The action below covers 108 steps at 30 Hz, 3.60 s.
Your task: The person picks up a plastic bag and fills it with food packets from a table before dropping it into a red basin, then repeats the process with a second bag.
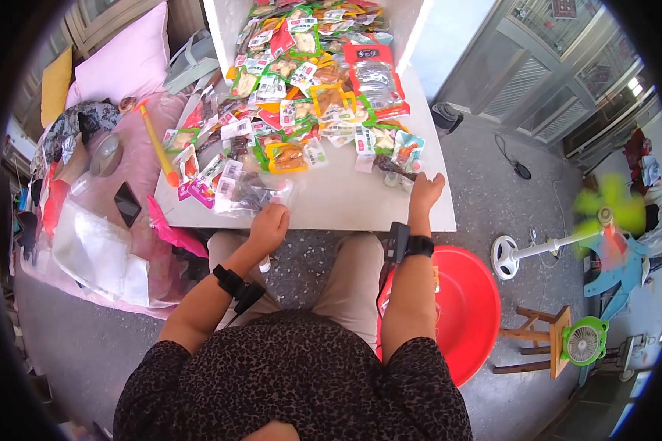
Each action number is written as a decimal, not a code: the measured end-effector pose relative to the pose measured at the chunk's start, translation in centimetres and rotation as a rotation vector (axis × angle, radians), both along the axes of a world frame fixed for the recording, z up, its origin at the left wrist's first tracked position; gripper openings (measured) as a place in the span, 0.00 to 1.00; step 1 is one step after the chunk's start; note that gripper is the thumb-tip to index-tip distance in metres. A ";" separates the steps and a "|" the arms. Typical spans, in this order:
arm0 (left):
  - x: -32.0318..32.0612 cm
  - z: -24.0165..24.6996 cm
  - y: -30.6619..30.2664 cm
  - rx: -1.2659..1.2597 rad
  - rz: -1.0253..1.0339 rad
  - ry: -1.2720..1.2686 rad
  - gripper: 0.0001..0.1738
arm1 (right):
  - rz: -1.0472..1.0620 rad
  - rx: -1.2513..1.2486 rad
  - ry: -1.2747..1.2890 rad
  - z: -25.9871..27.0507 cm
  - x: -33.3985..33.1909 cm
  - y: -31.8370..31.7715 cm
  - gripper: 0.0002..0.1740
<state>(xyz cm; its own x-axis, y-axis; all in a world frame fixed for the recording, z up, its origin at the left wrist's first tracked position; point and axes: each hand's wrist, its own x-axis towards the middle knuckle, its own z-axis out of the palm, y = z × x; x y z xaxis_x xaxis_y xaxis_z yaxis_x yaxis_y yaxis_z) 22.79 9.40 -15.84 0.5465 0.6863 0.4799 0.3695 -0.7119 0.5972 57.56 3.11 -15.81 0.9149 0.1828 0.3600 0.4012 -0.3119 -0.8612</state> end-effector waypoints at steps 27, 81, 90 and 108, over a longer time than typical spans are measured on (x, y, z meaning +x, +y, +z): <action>-0.7 2.4 -2.3 -0.022 0.105 0.123 0.04 | 0.710 0.252 1.146 2.9 -15.5 -7.5 0.06; -3.8 3.5 -2.1 0.106 -0.082 0.247 0.04 | 0.975 0.473 1.293 -0.5 -27.3 3.8 0.04; -4.8 0.9 -3.2 0.518 0.097 0.186 0.23 | 1.023 0.304 1.429 0.2 -23.6 0.7 0.07; -6.1 12.5 -0.7 -0.343 -0.213 -0.456 0.03 | 1.255 0.329 0.570 9.9 -20.8 -2.2 0.27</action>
